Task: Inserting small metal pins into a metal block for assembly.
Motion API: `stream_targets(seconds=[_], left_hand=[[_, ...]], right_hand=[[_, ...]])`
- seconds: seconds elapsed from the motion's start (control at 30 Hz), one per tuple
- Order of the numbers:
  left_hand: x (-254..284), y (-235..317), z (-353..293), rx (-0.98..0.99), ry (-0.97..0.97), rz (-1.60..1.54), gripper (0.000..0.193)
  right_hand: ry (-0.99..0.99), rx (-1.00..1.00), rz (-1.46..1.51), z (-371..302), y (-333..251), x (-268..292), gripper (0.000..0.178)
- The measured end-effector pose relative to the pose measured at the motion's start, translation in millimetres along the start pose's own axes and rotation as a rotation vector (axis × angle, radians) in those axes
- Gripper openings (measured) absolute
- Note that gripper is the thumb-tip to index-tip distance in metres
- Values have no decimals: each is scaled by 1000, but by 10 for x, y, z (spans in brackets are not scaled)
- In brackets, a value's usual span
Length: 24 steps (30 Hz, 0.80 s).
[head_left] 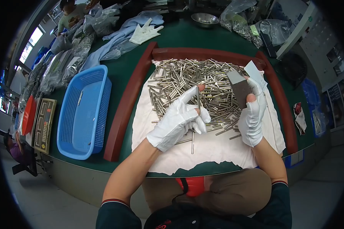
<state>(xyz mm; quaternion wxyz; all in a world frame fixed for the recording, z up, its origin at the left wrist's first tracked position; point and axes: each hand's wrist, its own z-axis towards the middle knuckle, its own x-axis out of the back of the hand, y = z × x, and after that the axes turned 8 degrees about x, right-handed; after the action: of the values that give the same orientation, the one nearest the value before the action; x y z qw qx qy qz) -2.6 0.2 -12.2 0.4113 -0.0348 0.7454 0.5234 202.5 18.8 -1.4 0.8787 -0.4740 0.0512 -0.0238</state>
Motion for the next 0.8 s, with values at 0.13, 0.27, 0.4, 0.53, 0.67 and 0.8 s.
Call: stream_targets(seconds=[0.13, 0.27, 0.4, 0.53, 0.67, 0.8], left_hand=[[19, -10, 6, 10, 38, 7, 69], [61, -9, 6, 16, 36, 1, 64], [85, -10, 15, 15, 17, 9, 63], [76, -9, 11, 23, 14, 5, 64], [39, -17, 4, 24, 44, -9, 63], [18, -23, -3, 17, 59, -20, 61]], right_hand=[[-6, 13, -15, 0, 2, -7, 58], [-16, 14, -27, 2, 6, -7, 58], [-31, 39, -46, 7, 7, -4, 56], [-33, 41, -40, 5, 0, -1, 54], [-31, 38, -27, -2, -6, 1, 54], [-41, 44, -44, -2, -15, 7, 54]])
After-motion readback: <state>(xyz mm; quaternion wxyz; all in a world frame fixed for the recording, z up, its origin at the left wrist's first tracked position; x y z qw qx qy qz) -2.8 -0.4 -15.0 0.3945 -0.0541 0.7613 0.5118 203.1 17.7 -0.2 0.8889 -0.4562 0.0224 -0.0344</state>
